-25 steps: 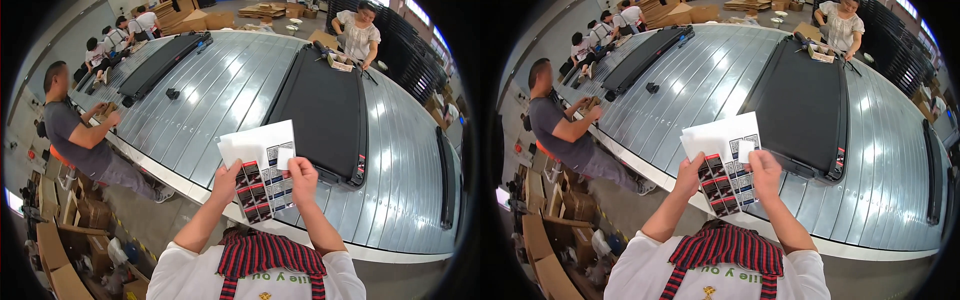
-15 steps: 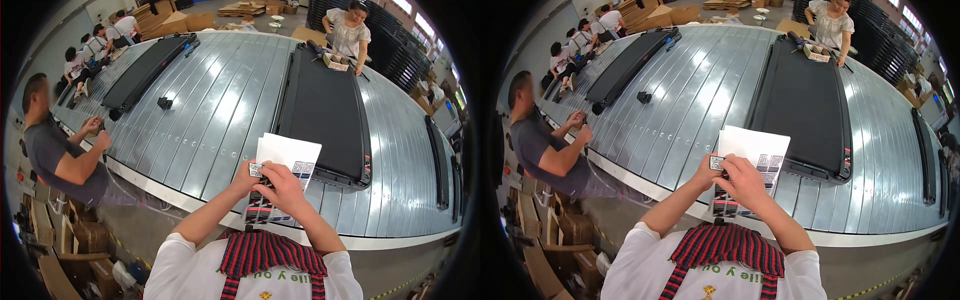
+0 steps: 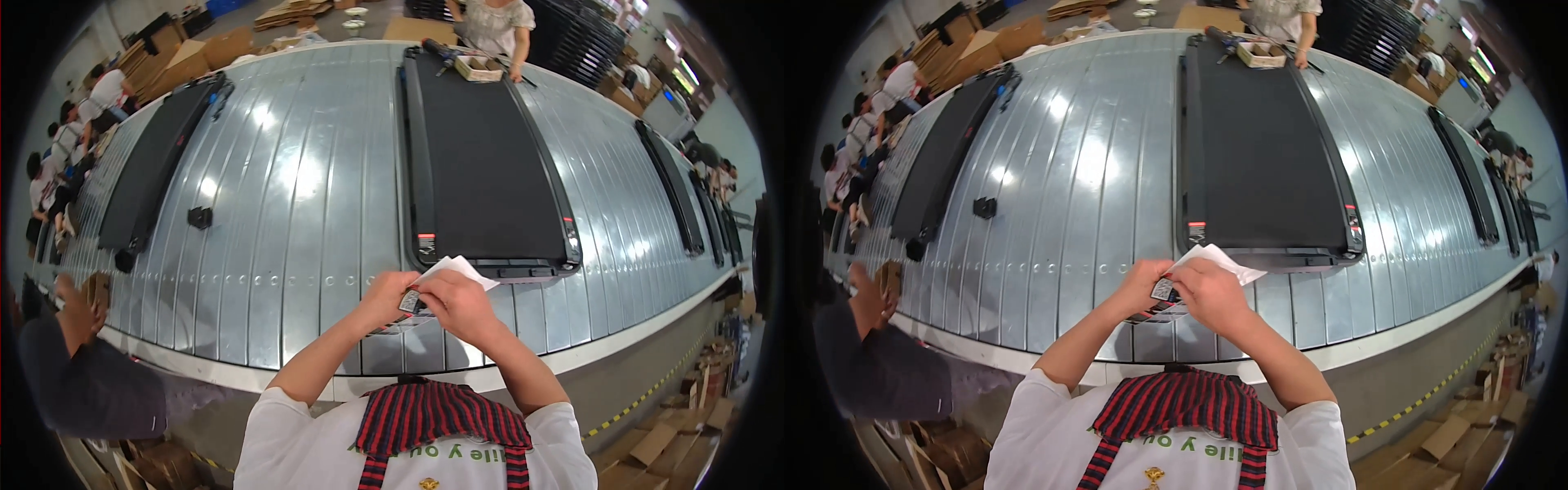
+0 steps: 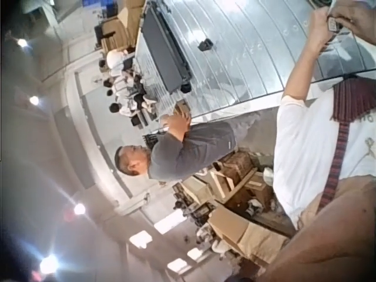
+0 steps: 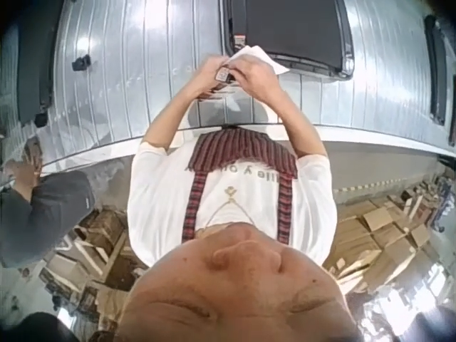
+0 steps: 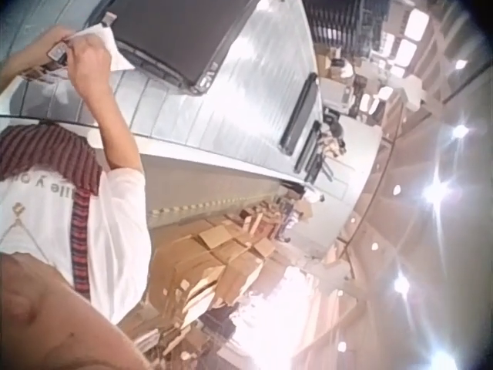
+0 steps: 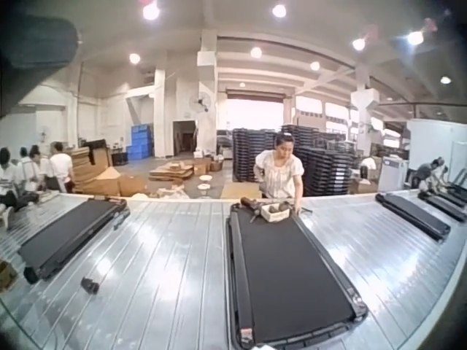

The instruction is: Applying warning and informational stickers to treadmills on a factory assembly line.

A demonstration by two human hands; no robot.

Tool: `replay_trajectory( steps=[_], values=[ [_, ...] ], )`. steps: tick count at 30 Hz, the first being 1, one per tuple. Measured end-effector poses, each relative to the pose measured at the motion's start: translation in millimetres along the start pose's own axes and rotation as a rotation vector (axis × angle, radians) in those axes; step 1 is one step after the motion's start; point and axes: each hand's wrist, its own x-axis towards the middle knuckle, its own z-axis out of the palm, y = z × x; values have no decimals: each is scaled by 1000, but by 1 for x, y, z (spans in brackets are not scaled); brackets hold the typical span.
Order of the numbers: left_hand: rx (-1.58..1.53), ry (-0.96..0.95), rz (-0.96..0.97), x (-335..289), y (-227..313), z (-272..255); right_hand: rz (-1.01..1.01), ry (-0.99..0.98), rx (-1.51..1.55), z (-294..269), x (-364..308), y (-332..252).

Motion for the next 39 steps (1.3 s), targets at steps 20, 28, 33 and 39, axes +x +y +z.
replay_trajectory(
  steps=[20,28,33,39],
  values=[
    [594,-451,-74,66,-106,-7,1008,-34,809,48,57,203],
    [634,-328,1,84,-124,1,1043,-176,758,76,88,231],
    [614,-269,15,87,-125,-1,1024,-236,739,82,95,237],
    [633,-223,36,90,-124,1,1048,-217,768,85,92,238]
  ],
)
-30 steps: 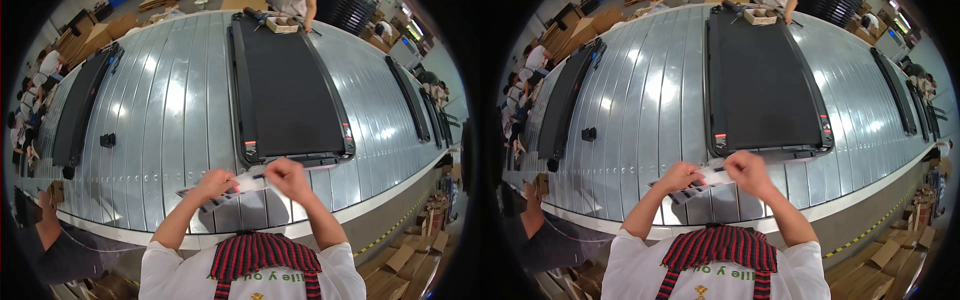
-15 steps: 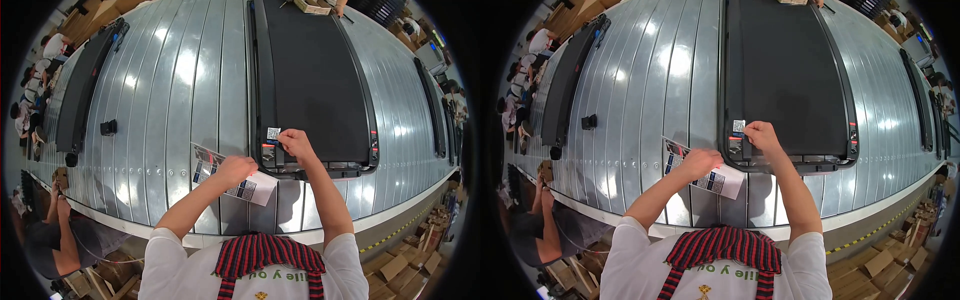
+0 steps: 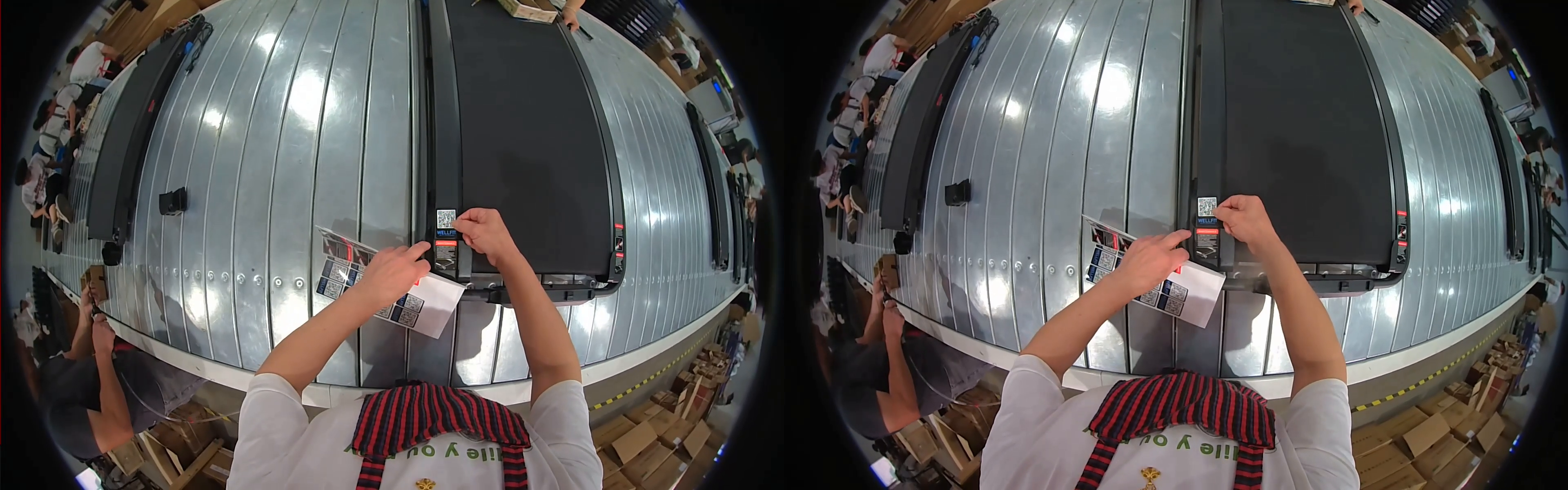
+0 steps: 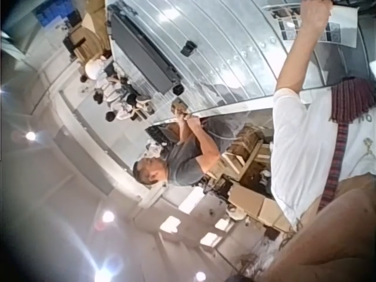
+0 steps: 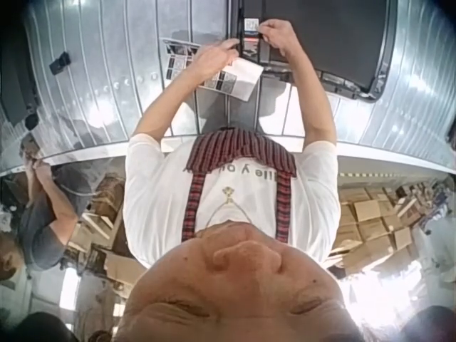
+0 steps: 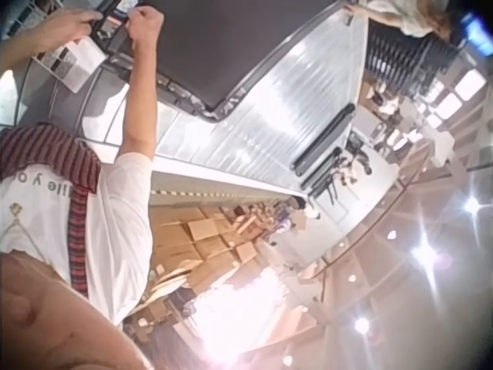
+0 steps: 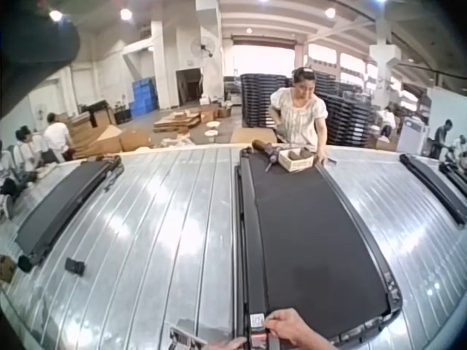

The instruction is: Applying warning and informational stickers to treadmills on a factory assembly line.

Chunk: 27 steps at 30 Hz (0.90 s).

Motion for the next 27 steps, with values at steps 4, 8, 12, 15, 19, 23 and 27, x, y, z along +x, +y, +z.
replay_trajectory(
  steps=[4,8,12,15,19,23,27],
  values=[
    [-5,18,16,2,0,1,-4,-7,25,-1,-1,2],
    [-4,21,11,1,0,1,4,-9,40,-1,-2,2],
    [3,27,9,1,0,2,9,4,32,0,-3,1],
    [0,21,1,1,1,3,1,13,34,0,-3,1],
    [1,18,1,2,0,4,16,29,31,1,-4,0],
    [-9,24,2,4,1,2,2,31,37,3,-4,1],
    [7,24,-8,9,3,-2,-10,46,27,4,-2,2]
  ],
)
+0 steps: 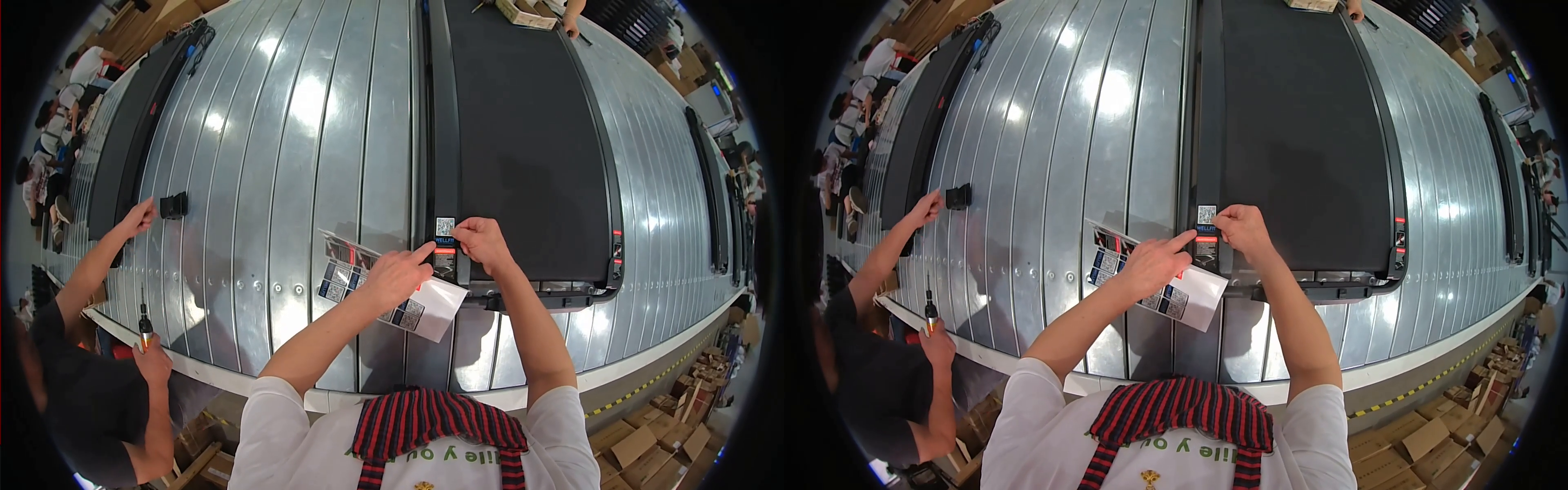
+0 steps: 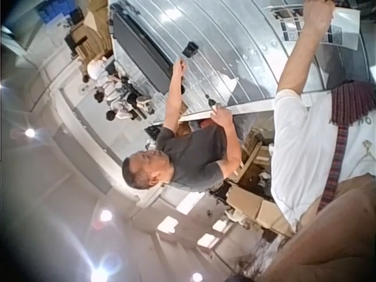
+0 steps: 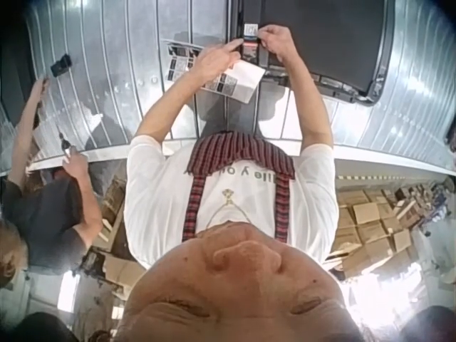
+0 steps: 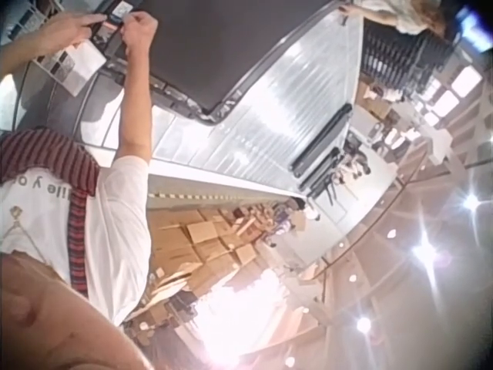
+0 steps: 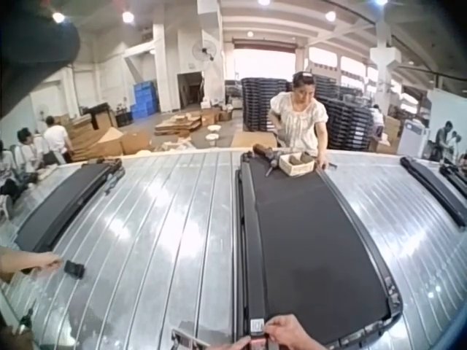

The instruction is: Applying warning and informational stickers to treadmills on a factory assembly line.

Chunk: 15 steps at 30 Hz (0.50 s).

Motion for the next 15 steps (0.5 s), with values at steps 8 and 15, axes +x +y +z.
replay_trajectory(
  steps=[8,15],
  values=[
    [1,-30,32,10,-1,-2,-41,6,8,-1,2,5],
    [3,-38,19,12,0,1,-106,24,-19,1,7,13]
  ],
)
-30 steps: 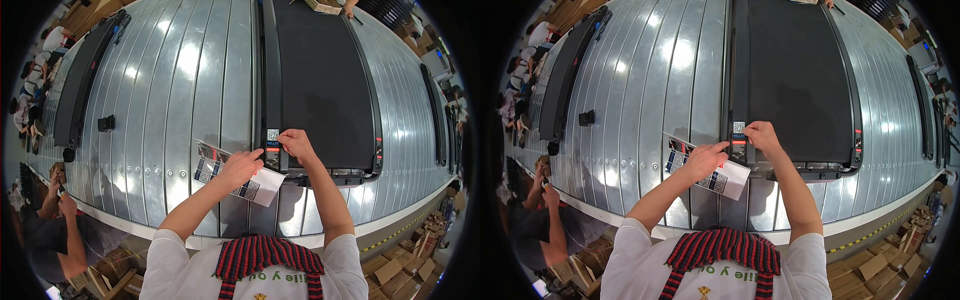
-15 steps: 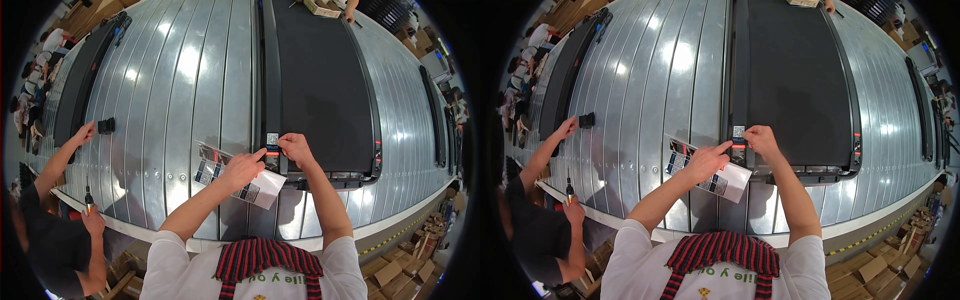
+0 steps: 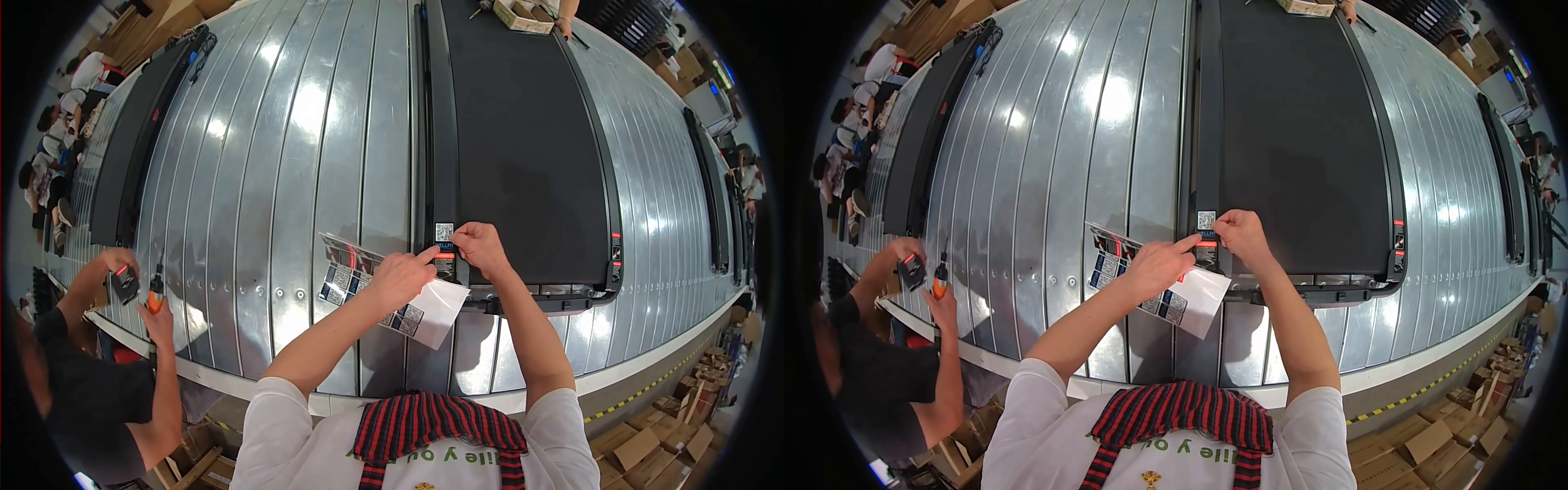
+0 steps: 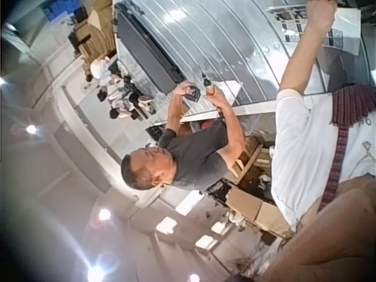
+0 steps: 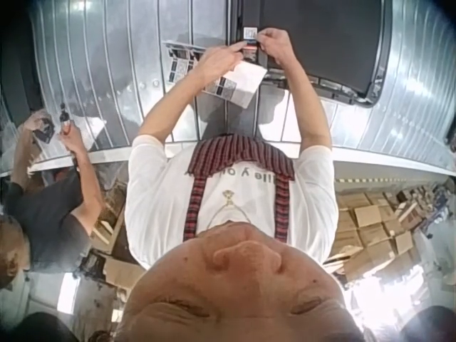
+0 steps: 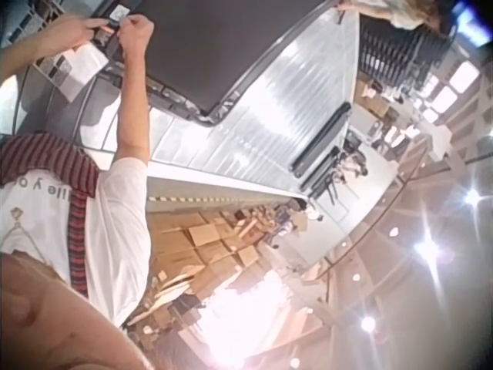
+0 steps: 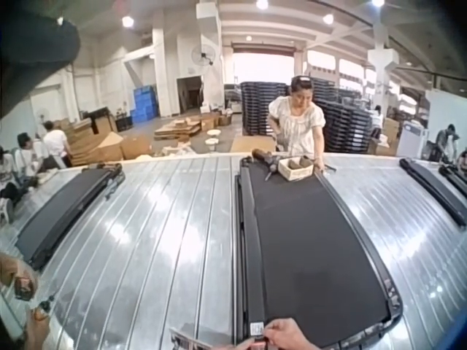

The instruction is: Applying warning and informational stickers to treadmills on a factory assembly line.

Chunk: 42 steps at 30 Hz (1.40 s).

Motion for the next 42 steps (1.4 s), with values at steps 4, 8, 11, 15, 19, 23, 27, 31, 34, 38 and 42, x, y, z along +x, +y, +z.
replay_trajectory(
  steps=[4,8,11,15,19,23,27,31,34,38,42],
  values=[
    [11,7,-11,1,1,2,-67,93,-170,6,-5,-6],
    [18,42,-12,1,1,6,-332,219,-869,10,-15,-18],
    [15,40,-26,1,1,8,-660,294,-1075,14,-22,-20],
    [9,0,-40,-9,3,3,-1069,183,-1125,23,-37,0],
    [83,-134,91,-42,19,-13,-948,207,-1240,25,-34,14],
    [-3,-25,171,-74,56,-29,-928,319,-1330,31,-18,9],
    [-43,8,196,-101,86,-44,-893,200,-1344,35,-39,4],
    [-60,16,213,-131,105,-43,-931,53,-1081,33,-104,-28],
    [-93,58,226,-152,116,-38,-944,98,-589,42,-169,-94],
    [-309,141,126,-166,130,-29,-1138,-575,166,16,-309,-188],
    [-156,111,156,-187,143,-30,-1552,-871,342,13,-401,-225]
  ],
)
